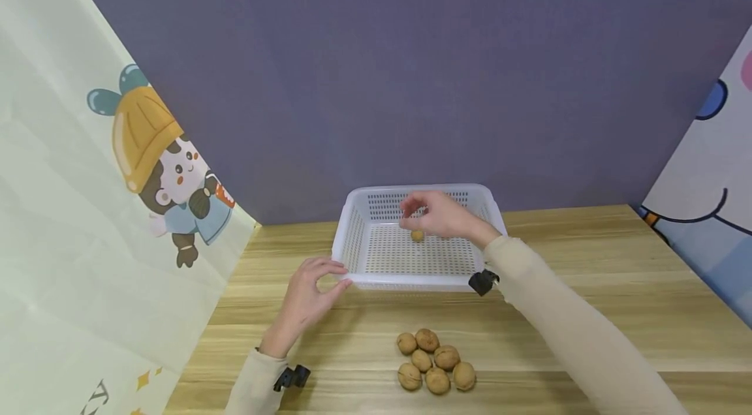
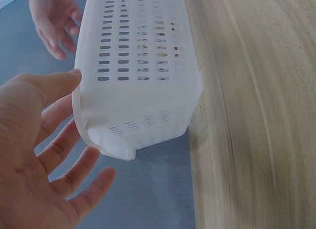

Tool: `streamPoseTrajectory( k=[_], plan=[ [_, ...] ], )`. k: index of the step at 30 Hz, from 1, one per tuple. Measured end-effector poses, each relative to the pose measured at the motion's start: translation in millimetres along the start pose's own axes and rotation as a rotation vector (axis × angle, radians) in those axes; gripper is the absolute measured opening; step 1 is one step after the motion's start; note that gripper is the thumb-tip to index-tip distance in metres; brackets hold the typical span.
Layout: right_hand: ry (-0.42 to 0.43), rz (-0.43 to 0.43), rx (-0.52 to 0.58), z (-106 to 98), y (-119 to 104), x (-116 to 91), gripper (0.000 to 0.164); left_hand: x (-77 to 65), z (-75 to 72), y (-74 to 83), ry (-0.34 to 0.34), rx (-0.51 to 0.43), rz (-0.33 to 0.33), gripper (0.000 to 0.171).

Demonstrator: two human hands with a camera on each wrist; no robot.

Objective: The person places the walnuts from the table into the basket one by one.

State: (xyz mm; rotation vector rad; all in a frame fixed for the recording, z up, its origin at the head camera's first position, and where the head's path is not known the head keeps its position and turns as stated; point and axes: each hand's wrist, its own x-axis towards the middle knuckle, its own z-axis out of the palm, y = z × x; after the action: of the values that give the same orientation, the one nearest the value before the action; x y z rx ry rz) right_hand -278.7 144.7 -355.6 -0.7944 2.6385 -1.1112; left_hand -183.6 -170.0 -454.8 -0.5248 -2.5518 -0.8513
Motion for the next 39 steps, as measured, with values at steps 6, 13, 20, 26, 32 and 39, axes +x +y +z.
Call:
streamPoseTrajectory(
  k=[6,13,20,26,32,39],
  plan=[
    [-0.014,-0.067,0.11,24.6,-5.0,-39.5,0.037,-0.5,0.0,-0.6,0.002,0.004,0.011,0.022],
    [-0.138,-0.179,0.105,57.4,4.0,-73.2,0.028,0.5,-0.9,-0.7,0.015,0.002,0.008,0.022],
    [-0.223,-0.17,0.125,88.7,24.1,-97.1,0.031,0.2,-1.3,0.7,0.0,-0.011,-0.005,0.023],
    [-0.242,-0.129,0.134,104.8,45.7,-105.7,0.037,0.1,-1.1,1.1,-0.002,-0.007,-0.002,0.022],
    [-0.269,-0.089,0.182,112.0,61.3,-107.5,0.041,0.3,-1.0,0.9,0.009,-0.007,0.003,0.021],
    [-0.276,-0.071,0.216,116.7,68.6,-107.2,0.037,-0.3,0.0,0.6,0.014,-0.01,0.002,0.021]
  ],
)
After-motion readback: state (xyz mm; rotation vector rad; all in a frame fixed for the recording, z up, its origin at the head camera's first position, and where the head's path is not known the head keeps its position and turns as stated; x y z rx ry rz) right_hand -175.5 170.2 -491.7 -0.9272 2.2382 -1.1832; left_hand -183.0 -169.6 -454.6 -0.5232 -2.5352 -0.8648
